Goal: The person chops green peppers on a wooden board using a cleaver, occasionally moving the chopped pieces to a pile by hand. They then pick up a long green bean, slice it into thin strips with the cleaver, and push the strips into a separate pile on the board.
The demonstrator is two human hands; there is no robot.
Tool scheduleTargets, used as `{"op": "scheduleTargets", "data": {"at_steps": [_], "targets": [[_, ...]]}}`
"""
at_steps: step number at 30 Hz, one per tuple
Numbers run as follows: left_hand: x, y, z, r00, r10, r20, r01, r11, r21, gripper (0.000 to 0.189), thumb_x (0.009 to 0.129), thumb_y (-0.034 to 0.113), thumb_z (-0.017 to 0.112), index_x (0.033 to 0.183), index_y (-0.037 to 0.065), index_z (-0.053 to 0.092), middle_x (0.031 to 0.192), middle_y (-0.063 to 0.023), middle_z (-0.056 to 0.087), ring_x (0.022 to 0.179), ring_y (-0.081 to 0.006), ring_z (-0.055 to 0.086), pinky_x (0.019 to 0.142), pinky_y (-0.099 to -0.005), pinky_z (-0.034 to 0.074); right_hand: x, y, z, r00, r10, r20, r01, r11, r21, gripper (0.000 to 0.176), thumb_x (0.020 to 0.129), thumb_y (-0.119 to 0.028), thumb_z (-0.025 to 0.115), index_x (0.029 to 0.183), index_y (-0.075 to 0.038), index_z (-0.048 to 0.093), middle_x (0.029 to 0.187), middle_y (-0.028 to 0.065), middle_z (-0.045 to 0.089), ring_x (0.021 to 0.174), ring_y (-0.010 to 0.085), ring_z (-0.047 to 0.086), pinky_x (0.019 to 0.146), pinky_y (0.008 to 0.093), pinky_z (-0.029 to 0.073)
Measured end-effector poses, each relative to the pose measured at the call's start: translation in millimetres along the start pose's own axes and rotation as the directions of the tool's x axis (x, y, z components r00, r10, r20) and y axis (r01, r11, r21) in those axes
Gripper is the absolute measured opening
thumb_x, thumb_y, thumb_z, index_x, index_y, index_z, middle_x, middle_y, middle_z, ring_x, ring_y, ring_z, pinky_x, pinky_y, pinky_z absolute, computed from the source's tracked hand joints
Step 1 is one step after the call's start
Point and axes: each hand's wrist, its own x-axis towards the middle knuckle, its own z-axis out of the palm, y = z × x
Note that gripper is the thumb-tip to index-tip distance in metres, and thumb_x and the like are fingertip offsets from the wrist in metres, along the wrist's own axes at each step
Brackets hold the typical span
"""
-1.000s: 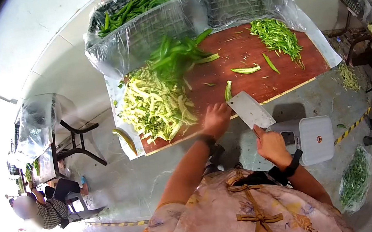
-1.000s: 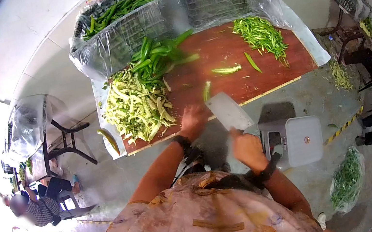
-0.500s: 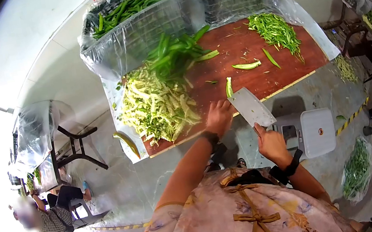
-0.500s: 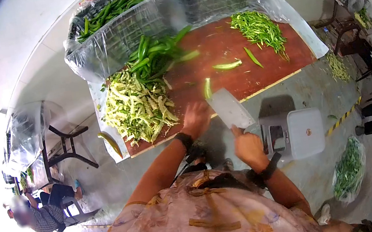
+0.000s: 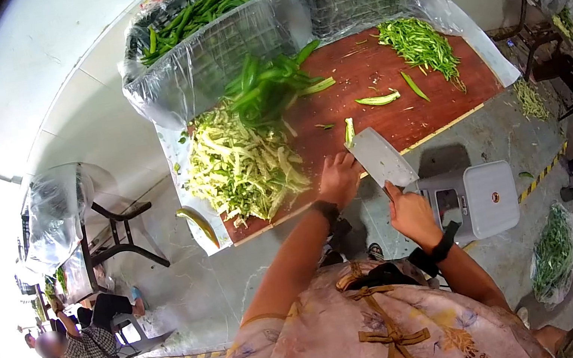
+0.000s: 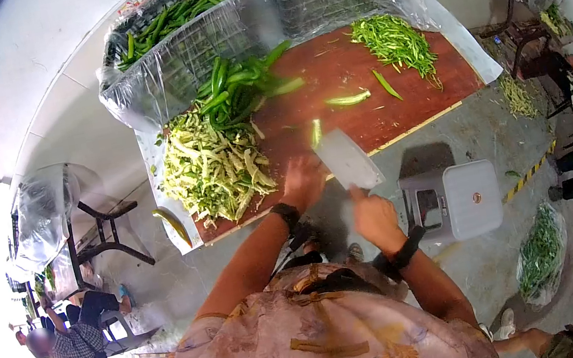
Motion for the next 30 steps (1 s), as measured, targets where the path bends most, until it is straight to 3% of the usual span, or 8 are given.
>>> {"op": "scheduleTargets", "data": {"at_steps": [11, 14, 16, 19, 26, 27, 28, 30], "targets": [[1, -2, 1, 0.997, -0.002, 0.082, 0.001, 1.0, 0.009, 0.016, 0.077, 0.02, 0.058, 0.089, 0.018, 0.068, 0.094, -0.0032, 0.055, 0.099, -0.0232, 0.051, 0.088, -0.0421, 0.038, 24, -2, -4, 0.999, -0.042, -0.015, 0.042, 0.998, 0.044, 0.045, 0.08, -0.012, 0.057, 0.125, -0.005, 0.054, 0.069, 0.0241, 0.061, 0.063, 0.0399, 0.061, 0.06, 0.05, 0.048], [2, 0, -1, 0.998, -0.032, 0.054, 0.037, 0.995, -0.091, 0.016, 0.077, 0.02, 0.058, 0.09, 0.017, 0.067, 0.093, -0.0027, 0.055, 0.1, -0.0229, 0.05, 0.089, -0.0417, 0.038, 44, -4, 0, 0.997, -0.079, -0.012, 0.079, 0.996, 0.042, 0.045, 0.08, -0.012, 0.057, 0.124, -0.004, 0.054, 0.07, 0.0239, 0.062, 0.064, 0.0397, 0.061, 0.06, 0.0494, 0.048], [7, 1, -5, 0.967, -0.064, 0.247, 0.079, 0.995, -0.054, 0.017, 0.077, 0.021, 0.058, 0.091, 0.015, 0.066, 0.094, -0.0023, 0.055, 0.1, -0.0226, 0.049, 0.09, -0.0415, 0.037, 64, -3, 3, 0.993, -0.119, -0.027, 0.119, 0.992, 0.032, 0.045, 0.08, -0.011, 0.057, 0.124, -0.004, 0.054, 0.071, 0.0237, 0.062, 0.064, 0.0395, 0.062, 0.06, 0.0488, 0.049], [6, -1, -1, 0.984, -0.08, 0.16, 0.098, 0.99, -0.106, 0.017, 0.078, 0.022, 0.057, 0.089, 0.013, 0.066, 0.095, -0.0018, 0.054, 0.101, -0.0221, 0.049, 0.091, -0.0413, 0.036, 81, -7, 4, 0.977, -0.192, -0.097, 0.195, 0.981, 0.017, 0.044, 0.08, -0.011, 0.056, 0.124, -0.005, 0.055, 0.072, 0.0219, 0.063, 0.066, 0.0387, 0.062, 0.061, 0.0478, 0.049], [2, -2, -1, 0.97, -0.106, 0.22, 0.118, 0.992, -0.043, 0.023, 0.079, 0.023, 0.058, 0.097, 0.01, 0.066, 0.1, -0.0038, 0.055, 0.104, -0.0231, 0.049, 0.092, -0.0433, 0.037, 95, -11, -5, 0.96, -0.279, -0.008, 0.275, 0.953, -0.129, 0.049, 0.076, -0.009, 0.057, 0.125, -0.009, 0.056, 0.072, 0.02, 0.063, 0.065, 0.0349, 0.062, 0.059, 0.0453, 0.049], [1, 0, 2, 0.986, -0.105, 0.129, 0.111, 0.993, -0.041, 0.025, 0.079, 0.022, 0.058, 0.1, 0.01, 0.066, 0.102, -0.0044, 0.056, 0.105, -0.0234, 0.049, 0.092, -0.0444, 0.038, 94, -12, -12, 0.954, -0.298, 0.013, 0.297, 0.941, -0.16, 0.05, 0.076, -0.009, 0.057, 0.126, -0.012, 0.057, 0.075, 0.0196, 0.063, 0.066, 0.034, 0.062, 0.059, 0.0443, 0.049], [-1, 1, 5, 0.994, -0.103, 0.038, 0.104, 0.994, -0.041, 0.027, 0.079, 0.021, 0.058, 0.103, 0.009, 0.065, 0.103, -0.0051, 0.056, 0.106, -0.0236, 0.049, 0.091, -0.0455, 0.038, 93, -11, -20, 0.955, -0.296, 0.014, 0.295, 0.942, -0.16, 0.05, 0.076, -0.009, 0.057, 0.126, -0.012, 0.057, 0.075, 0.0196, 0.063, 0.066, 0.034, 0.062, 0.059, 0.0443, 0.049], [-2, 1, 5, 0.991, -0.117, 0.072, 0.122, 0.99, -0.071, 0.027, 0.08, 0.02, 0.058, 0.103, 0.009, 0.065, 0.103, -0.0054, 0.056, 0.107, -0.0237, 0.049, 0.091, -0.0462, 0.038, 91, -5, -35, 0.968, -0.239, -0.076, 0.203, 0.925, -0.322, 0.051, 0.076, -0.007, 0.056, 0.126, -0.02, 0.058, 0.083, 0.0173, 0.063, 0.071, 0.0328, 0.062, 0.06, 0.0426, 0.049]]}}
